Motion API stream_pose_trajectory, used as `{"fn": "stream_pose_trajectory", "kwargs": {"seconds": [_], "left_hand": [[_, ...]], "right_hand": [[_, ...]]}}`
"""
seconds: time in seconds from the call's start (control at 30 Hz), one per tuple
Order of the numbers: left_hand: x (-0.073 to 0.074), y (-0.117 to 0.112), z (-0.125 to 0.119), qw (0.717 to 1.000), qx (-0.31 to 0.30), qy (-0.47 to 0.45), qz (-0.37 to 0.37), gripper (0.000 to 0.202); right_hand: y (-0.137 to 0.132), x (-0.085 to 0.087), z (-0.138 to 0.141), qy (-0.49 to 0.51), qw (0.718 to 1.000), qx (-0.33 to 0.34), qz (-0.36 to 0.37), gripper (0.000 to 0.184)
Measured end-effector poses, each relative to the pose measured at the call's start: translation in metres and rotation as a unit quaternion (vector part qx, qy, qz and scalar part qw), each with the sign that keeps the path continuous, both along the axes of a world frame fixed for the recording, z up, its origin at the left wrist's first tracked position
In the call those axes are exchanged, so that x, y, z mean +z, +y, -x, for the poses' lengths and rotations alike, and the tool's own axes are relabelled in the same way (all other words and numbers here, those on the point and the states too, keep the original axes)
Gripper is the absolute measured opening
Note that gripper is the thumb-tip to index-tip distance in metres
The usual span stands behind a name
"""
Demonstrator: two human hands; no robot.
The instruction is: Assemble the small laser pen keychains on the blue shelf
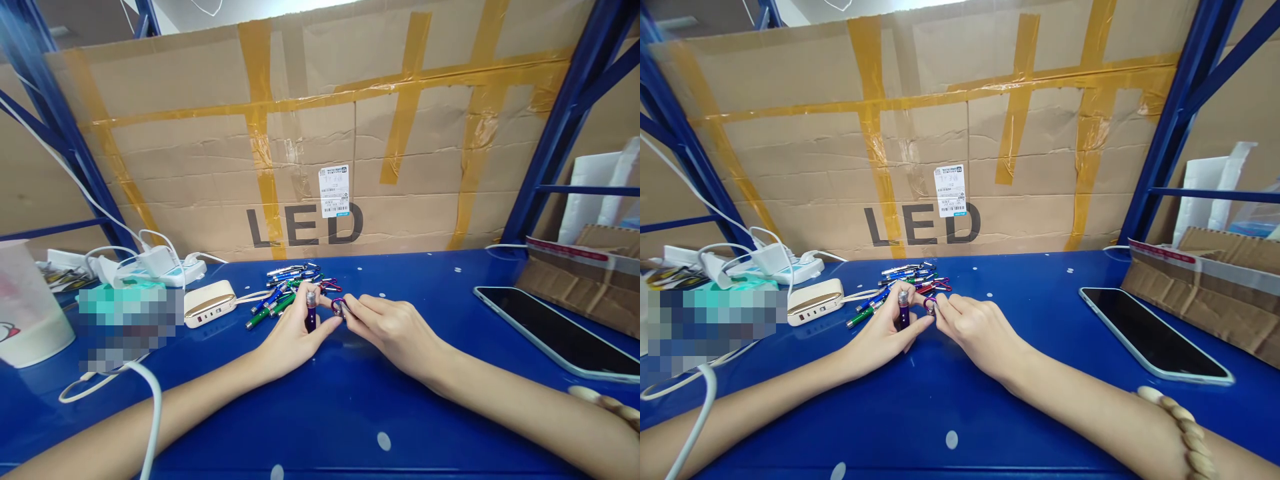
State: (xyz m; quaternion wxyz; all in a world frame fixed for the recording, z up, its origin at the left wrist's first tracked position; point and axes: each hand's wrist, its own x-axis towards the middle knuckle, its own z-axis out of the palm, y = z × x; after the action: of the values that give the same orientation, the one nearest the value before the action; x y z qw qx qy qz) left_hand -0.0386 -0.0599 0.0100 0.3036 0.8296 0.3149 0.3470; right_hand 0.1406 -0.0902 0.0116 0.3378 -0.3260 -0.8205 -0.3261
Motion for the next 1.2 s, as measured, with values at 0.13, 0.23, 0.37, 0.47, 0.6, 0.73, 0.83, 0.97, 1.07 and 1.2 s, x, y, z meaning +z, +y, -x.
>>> {"fn": "stream_pose_trajectory", "kwargs": {"seconds": [0.13, 0.23, 0.37, 0.47, 0.6, 0.73, 0.83, 0.97, 1.07, 1.2], "left_hand": [[0.0006, 0.0003, -0.0006, 0.999, 0.006, -0.036, 0.019, 0.025], [0.0014, -0.0008, -0.0012, 0.998, 0.011, -0.055, 0.026, 0.026], [0.0019, -0.0021, -0.0019, 0.997, 0.009, -0.073, 0.032, 0.028], [0.0012, -0.0019, -0.0021, 0.996, 0.003, -0.079, 0.040, 0.030], [0.0002, -0.0007, -0.0017, 0.996, 0.008, -0.076, 0.048, 0.033], [0.0010, 0.0000, -0.0022, 0.996, 0.010, -0.073, 0.052, 0.034], [0.0021, 0.0002, -0.0034, 0.996, 0.012, -0.074, 0.057, 0.035], [0.0014, 0.0015, -0.0040, 0.996, 0.009, -0.061, 0.065, 0.034], [-0.0003, 0.0029, -0.0033, 0.996, -0.013, -0.054, 0.068, 0.031], [-0.0003, 0.0015, -0.0030, 0.996, -0.016, -0.060, 0.058, 0.028]], "right_hand": [[0.0002, 0.0012, 0.0001, 0.001, 1.000, -0.005, -0.010, 0.039], [0.0001, 0.0013, 0.0010, 0.001, 1.000, -0.005, -0.013, 0.038], [-0.0002, 0.0018, 0.0018, 0.000, 1.000, 0.001, -0.015, 0.038], [-0.0005, 0.0017, 0.0019, -0.004, 1.000, 0.006, -0.023, 0.039], [-0.0003, 0.0009, 0.0018, -0.013, 0.999, 0.011, -0.035, 0.040], [0.0002, 0.0004, 0.0020, -0.024, 0.999, 0.009, -0.033, 0.041], [0.0008, -0.0002, 0.0023, -0.030, 0.999, 0.010, -0.044, 0.042], [0.0014, -0.0021, 0.0025, -0.034, 0.998, 0.011, -0.044, 0.043], [0.0013, -0.0031, 0.0022, -0.034, 0.999, 0.013, -0.033, 0.043], [0.0023, -0.0030, 0.0006, -0.021, 1.000, 0.011, -0.018, 0.041]]}}
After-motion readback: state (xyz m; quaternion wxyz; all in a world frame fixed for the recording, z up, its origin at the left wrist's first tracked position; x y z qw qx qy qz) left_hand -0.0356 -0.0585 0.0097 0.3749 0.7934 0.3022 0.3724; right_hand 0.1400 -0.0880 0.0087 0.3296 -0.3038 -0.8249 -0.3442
